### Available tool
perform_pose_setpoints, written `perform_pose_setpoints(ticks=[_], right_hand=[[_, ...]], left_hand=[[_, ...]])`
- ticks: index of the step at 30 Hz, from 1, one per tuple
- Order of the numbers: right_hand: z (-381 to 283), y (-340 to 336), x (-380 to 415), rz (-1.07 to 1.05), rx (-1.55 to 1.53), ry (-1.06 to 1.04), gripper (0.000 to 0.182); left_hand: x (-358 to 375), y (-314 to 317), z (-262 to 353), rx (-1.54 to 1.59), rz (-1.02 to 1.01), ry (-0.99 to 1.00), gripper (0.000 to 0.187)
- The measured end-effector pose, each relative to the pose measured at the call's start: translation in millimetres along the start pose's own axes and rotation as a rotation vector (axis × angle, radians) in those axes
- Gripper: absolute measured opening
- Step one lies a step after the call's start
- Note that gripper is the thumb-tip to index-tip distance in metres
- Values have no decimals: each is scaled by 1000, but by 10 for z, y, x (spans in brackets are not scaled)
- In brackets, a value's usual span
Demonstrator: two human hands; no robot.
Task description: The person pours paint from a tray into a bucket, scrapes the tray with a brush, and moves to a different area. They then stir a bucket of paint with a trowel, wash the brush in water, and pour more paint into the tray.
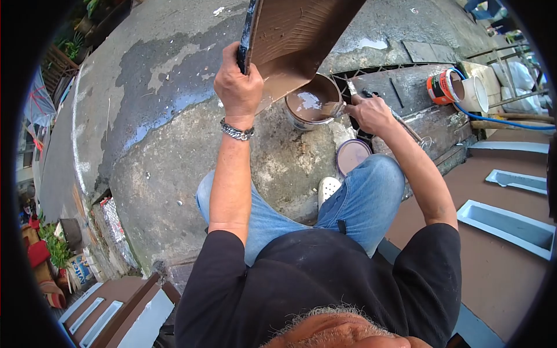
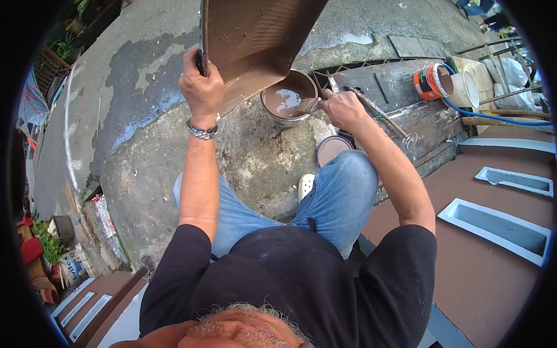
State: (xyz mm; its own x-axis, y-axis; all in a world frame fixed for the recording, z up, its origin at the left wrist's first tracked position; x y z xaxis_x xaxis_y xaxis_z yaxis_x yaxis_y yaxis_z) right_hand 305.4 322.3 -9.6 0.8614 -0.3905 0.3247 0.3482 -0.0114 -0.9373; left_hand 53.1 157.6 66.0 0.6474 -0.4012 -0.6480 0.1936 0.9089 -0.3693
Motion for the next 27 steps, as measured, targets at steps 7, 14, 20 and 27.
perform_pose_setpoints(ticks=[7, 14, 20, 27], right_hand=[[60, -240, 153, -95, 91, -37, 35], [369, -472, 339, 88, -232, 110, 25], [717, 358, 56, 38, -944, 392, 28], [859, 339, 173, -145, -871, 527, 31]], left_hand=[[-25, -63, -3, 7, 22, 39, 26], [-83, -154, -59, 15, 54, -7, 23], [-132, -218, -190, 21, 104, -12, 22], [-145, -263, -274, 87, 103, -66, 23]])
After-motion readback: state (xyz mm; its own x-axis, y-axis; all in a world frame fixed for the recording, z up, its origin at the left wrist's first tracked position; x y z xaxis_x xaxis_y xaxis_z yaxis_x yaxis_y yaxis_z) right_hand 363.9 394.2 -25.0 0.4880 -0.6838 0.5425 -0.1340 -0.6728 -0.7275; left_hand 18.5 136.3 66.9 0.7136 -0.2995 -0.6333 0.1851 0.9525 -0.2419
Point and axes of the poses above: each hand's wrist, its own x-axis away from the middle knuckle, its own y-axis out of the palm, z = x × y, the point moved 5 cm from there along -x, towards the middle knuckle, and after that the axes turned 3 degrees about y, right-handed, at the moved point
